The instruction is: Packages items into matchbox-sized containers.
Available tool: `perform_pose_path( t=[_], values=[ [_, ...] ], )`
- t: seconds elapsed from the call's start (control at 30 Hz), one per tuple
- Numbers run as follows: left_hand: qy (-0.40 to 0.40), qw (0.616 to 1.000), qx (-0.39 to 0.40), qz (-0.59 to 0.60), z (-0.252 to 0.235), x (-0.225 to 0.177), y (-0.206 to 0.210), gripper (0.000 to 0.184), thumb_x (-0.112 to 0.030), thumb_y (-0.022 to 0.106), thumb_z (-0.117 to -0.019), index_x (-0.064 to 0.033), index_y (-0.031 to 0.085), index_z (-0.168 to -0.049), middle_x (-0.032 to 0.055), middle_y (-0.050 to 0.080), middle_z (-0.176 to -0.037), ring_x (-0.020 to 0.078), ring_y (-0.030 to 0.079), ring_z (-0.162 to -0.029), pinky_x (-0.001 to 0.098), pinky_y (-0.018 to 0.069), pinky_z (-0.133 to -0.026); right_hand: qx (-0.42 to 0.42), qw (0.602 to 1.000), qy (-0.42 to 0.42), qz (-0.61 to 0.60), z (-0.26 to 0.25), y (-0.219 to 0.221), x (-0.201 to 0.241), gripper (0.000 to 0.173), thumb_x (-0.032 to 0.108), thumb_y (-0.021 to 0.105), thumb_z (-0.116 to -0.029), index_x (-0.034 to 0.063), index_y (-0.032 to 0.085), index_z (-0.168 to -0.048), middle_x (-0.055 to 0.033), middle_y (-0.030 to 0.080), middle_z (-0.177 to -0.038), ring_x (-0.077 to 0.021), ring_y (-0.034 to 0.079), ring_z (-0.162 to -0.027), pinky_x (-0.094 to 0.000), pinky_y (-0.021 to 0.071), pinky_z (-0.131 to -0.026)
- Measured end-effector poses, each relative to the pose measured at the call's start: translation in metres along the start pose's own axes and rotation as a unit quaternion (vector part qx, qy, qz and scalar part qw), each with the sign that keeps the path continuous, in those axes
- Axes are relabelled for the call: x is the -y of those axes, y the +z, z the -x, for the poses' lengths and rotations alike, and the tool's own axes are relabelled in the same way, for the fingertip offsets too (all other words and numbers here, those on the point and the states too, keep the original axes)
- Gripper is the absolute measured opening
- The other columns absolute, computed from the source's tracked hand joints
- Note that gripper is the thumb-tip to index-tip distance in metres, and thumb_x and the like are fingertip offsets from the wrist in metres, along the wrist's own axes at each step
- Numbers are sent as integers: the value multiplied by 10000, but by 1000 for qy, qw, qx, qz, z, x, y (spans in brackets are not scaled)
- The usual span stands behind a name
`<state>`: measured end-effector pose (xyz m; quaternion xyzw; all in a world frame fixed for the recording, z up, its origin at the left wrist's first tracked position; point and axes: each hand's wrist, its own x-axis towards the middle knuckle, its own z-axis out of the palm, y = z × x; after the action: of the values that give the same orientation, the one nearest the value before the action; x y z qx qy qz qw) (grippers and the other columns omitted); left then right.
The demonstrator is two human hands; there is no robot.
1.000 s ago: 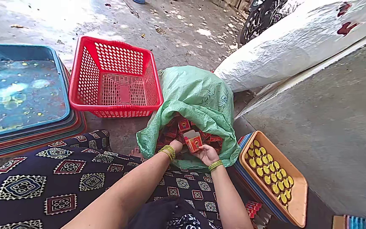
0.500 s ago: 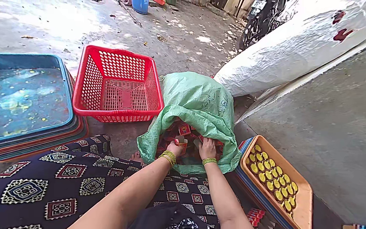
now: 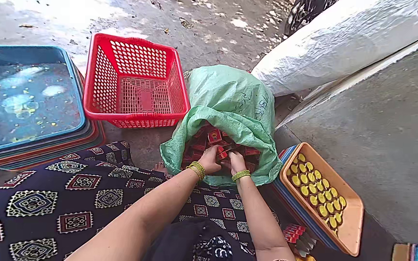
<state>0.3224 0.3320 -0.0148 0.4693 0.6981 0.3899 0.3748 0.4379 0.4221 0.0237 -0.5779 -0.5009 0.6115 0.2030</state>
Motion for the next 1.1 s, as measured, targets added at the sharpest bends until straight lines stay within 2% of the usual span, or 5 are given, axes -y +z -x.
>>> perform_pose_path(
  t=[0.17,0.27,0.4,0.73,1.1],
  values=[
    [-151,971,-160,93,-5,9,-19,786,-173,777,-799,-39,426,-1489,237,575,-1385,413,558,-1283,613,451,-1066,42,989,-3,143,-19,6,-18,415,277,331,-1116,-3,511,-1365,-174,686,-1051,-248,695,-861,-403,579,-737],
    [-188,957,-193,108,-1,0,-32,800,-186,779,-789,-38,424,-1490,232,570,-1390,396,549,-1295,600,438,-1078,159,845,-49,508,-45,12,-47,359,258,538,-1031,28,691,-1260,-206,686,-1257,-337,631,-1219,-563,468,-1062],
    [-202,951,-200,124,-1,-1,-30,777,-205,793,-758,-47,466,-1445,216,631,-1291,370,615,-1205,595,492,-1011,296,709,-31,639,-55,29,-83,409,122,503,-1018,41,589,-1409,-237,594,-1406,-384,538,-1346,-594,412,-1113],
    [-181,958,-185,122,-6,-3,-36,791,-207,781,-737,-76,483,-1457,198,620,-1323,358,602,-1228,586,493,-1018,113,806,-299,498,-12,-27,2,181,170,684,-843,73,746,-981,-93,725,-1036,-205,681,-967,-422,548,-893],
    [-127,952,63,272,-1,-10,-23,1045,-344,864,-687,-91,312,-1537,191,618,-1313,273,658,-1148,472,570,-947,54,908,-390,144,-9,-31,-2,301,34,748,-863,17,624,-1137,-93,730,-985,-154,715,-915,-344,610,-854]
  ],
)
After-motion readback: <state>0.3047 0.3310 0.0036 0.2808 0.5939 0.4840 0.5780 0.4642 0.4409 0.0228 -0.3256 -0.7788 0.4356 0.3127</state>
